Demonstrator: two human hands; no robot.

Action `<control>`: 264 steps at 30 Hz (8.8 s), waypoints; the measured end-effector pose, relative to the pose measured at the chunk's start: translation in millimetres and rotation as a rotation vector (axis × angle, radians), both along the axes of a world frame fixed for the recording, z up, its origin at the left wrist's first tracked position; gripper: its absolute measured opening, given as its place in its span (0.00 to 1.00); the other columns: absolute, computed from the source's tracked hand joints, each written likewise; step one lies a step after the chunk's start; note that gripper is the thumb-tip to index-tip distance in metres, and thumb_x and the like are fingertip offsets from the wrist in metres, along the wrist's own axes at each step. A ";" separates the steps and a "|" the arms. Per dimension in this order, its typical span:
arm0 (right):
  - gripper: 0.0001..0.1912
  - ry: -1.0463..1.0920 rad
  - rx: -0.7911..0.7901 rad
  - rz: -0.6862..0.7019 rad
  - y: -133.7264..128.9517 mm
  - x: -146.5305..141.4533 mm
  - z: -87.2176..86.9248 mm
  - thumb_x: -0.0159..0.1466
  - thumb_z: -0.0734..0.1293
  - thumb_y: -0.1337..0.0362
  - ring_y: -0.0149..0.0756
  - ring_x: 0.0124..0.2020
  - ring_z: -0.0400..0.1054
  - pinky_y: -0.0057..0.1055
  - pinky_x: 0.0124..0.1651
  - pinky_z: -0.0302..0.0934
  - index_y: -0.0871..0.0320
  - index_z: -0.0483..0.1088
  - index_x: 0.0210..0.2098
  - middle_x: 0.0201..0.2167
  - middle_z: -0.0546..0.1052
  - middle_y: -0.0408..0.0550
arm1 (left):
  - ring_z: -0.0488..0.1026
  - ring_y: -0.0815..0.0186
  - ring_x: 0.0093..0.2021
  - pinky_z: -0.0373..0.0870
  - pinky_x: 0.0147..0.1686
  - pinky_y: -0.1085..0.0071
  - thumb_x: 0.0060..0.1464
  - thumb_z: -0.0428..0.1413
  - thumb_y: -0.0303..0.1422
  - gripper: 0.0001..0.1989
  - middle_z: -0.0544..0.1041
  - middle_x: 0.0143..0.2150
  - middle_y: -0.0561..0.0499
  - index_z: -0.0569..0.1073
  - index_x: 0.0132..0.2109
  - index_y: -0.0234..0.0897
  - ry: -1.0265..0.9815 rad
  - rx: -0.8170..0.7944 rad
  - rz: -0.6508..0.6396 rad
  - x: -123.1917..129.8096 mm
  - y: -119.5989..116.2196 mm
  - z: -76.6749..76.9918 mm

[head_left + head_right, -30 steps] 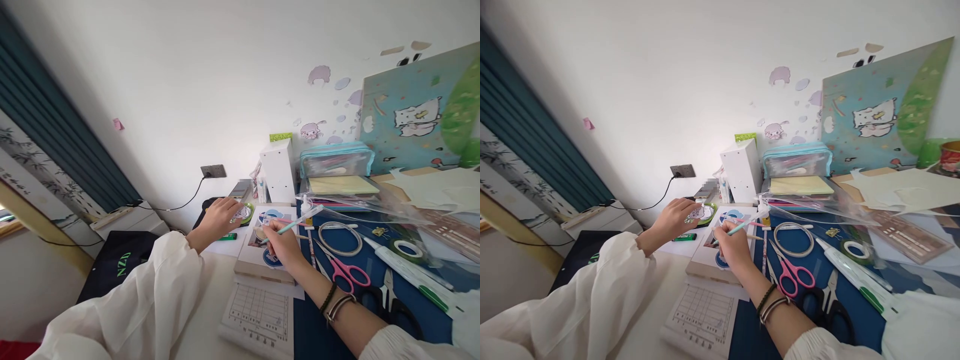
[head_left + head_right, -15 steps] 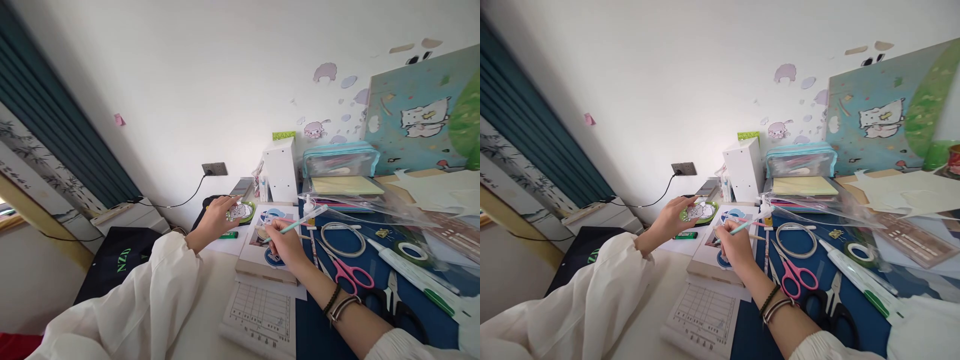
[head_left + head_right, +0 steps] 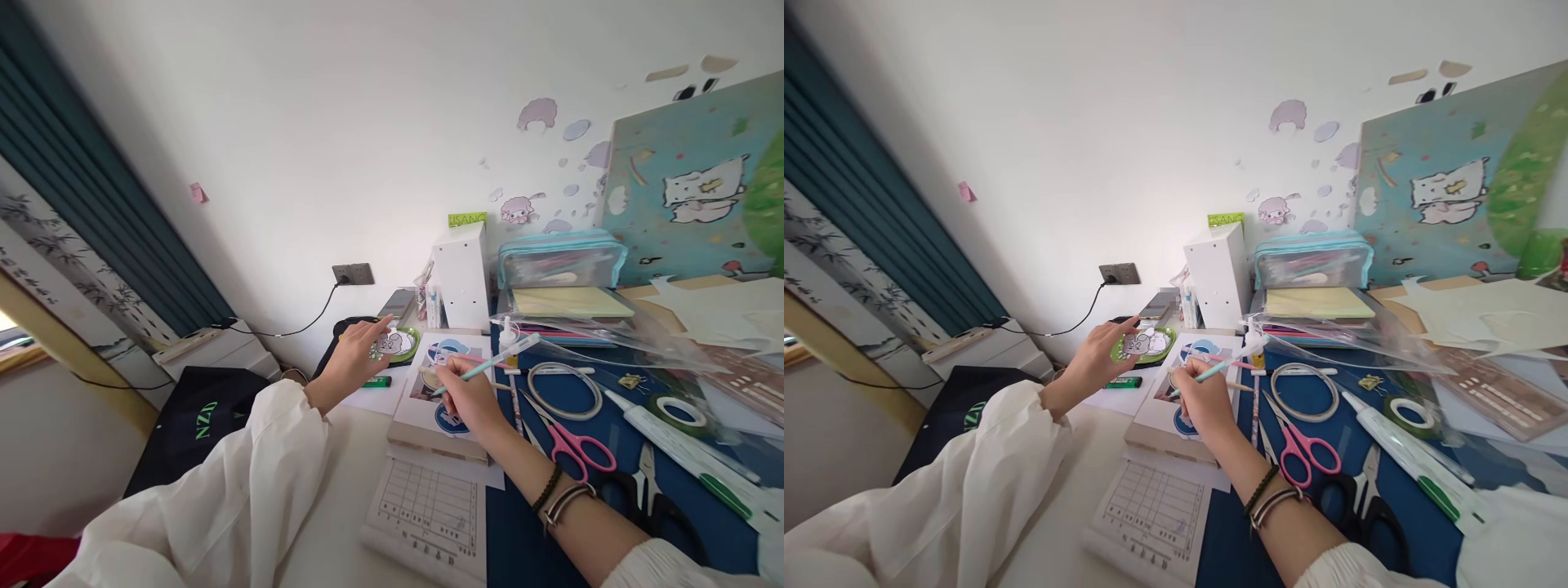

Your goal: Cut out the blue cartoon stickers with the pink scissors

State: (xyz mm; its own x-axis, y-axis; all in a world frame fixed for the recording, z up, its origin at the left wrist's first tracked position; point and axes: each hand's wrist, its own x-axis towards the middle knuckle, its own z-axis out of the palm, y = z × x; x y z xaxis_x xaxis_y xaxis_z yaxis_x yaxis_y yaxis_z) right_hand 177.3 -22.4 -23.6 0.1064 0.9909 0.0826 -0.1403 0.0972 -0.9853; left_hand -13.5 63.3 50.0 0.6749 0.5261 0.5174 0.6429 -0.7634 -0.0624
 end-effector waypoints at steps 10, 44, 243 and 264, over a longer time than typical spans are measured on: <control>0.11 -0.003 0.004 0.009 -1.5 1.9 0.4 0.67 0.62 0.61 0.22 0.14 0.59 0.20 0.17 0.57 0.62 0.69 0.33 0.21 0.69 0.36 | 0.70 0.57 0.46 0.64 0.48 0.60 0.53 0.55 0.31 0.29 0.75 0.45 0.47 0.57 0.61 0.41 0.017 0.005 -0.001 0.1 -3.1 -2.8; 0.12 -0.032 -0.033 0.001 -9.0 -0.5 14.8 0.67 0.62 0.61 0.21 0.13 0.57 0.20 0.15 0.55 0.62 0.68 0.31 0.19 0.67 0.35 | 0.71 0.56 0.53 0.67 0.53 0.54 0.62 0.43 0.43 0.22 0.72 0.54 0.40 0.67 0.55 0.34 -0.762 -1.132 -0.225 2.6 -5.4 -20.8; 0.25 -0.692 0.170 -0.288 -21.4 1.5 17.2 0.60 0.67 0.66 0.24 0.16 0.47 0.24 0.21 0.45 0.57 0.50 0.15 0.14 0.49 0.31 | 0.71 0.63 0.43 0.67 0.44 0.66 0.52 0.57 0.32 0.06 0.74 0.42 0.45 0.77 0.35 0.36 -0.231 -0.671 -0.350 25.5 -74.8 -36.8; 0.14 -0.189 0.047 -0.227 -15.0 2.3 7.6 0.66 0.63 0.63 0.20 0.12 0.53 0.19 0.14 0.51 0.62 0.66 0.26 0.16 0.63 0.32 | 0.71 0.67 0.35 0.70 0.36 0.68 0.56 0.55 0.37 0.16 0.75 0.40 0.47 0.69 0.49 0.34 -0.442 -0.491 0.254 -2.6 -32.3 -20.5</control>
State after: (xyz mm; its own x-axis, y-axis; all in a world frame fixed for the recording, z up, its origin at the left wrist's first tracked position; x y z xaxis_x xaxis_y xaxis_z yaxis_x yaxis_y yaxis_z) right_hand 179.6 -37.3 -16.0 0.3037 0.9380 0.1672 0.0756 0.1512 -0.9856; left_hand -16.1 31.0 29.5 0.2815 0.8821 0.3776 0.6905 -0.4595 0.5587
